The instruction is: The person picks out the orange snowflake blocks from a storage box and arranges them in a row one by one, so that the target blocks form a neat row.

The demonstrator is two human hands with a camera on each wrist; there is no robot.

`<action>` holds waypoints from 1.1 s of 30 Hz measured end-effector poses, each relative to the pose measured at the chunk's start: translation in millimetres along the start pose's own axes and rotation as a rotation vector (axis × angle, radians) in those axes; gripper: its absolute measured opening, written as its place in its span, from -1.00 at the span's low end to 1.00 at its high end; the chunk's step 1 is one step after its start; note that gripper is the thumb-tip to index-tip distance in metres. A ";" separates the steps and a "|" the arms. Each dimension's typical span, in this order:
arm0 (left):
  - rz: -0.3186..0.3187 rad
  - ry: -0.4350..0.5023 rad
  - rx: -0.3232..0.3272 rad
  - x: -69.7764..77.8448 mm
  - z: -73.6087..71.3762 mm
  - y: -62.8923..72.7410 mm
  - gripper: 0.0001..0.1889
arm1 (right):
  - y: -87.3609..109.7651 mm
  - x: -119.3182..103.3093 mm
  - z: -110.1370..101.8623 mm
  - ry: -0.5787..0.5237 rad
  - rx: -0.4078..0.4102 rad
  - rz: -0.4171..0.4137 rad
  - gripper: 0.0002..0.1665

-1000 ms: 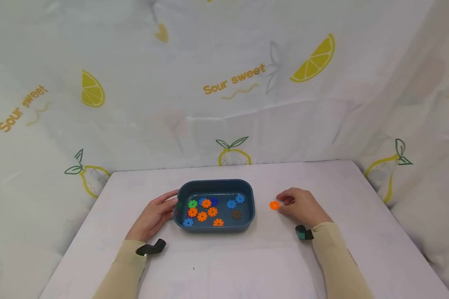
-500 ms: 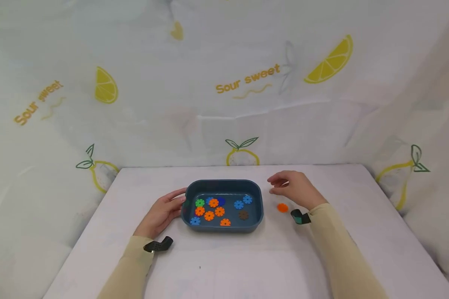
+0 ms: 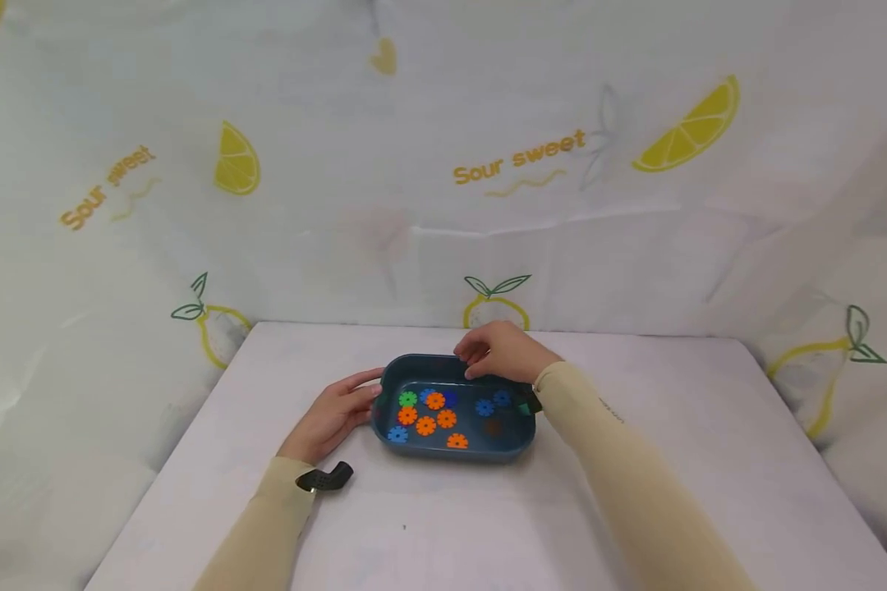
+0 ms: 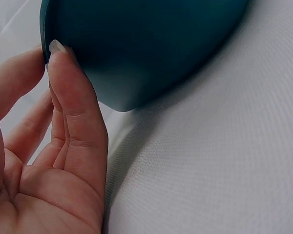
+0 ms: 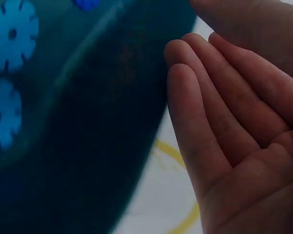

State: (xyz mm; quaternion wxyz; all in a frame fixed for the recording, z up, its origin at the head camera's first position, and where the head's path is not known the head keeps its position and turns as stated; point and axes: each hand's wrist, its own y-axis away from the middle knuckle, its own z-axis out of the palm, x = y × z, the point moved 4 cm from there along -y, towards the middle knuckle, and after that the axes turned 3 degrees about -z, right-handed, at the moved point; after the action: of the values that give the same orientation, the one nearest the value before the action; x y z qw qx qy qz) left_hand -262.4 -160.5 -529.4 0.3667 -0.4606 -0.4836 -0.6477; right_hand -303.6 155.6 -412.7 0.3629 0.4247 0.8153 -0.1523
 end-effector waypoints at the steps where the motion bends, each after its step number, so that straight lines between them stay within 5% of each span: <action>1: -0.001 0.001 -0.001 0.0 0.8 -0.5 -0.42 | -3.7 -0.5 4.4 -0.003 -0.013 0.001 -0.56; 14: 0.010 0.008 -0.018 7.0 6.4 0.6 -0.47 | -31.7 -7.7 55.8 0.130 -0.163 0.036 -0.59; 24: 0.003 0.018 -0.007 8.1 5.0 4.0 -0.50 | -43.2 -11.8 78.7 0.319 -0.154 0.025 -0.67; 33: -0.002 0.025 0.004 7.9 4.2 4.8 -0.53 | -45.2 -17.8 84.4 0.380 -0.150 0.022 -0.72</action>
State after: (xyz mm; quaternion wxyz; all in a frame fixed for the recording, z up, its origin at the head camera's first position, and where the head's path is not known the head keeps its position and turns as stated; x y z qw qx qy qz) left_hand -259.4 -157.9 -520.0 0.3731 -0.4512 -0.4808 -0.6527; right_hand -294.2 71.5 -460.8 0.2351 0.4264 0.8735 -0.0041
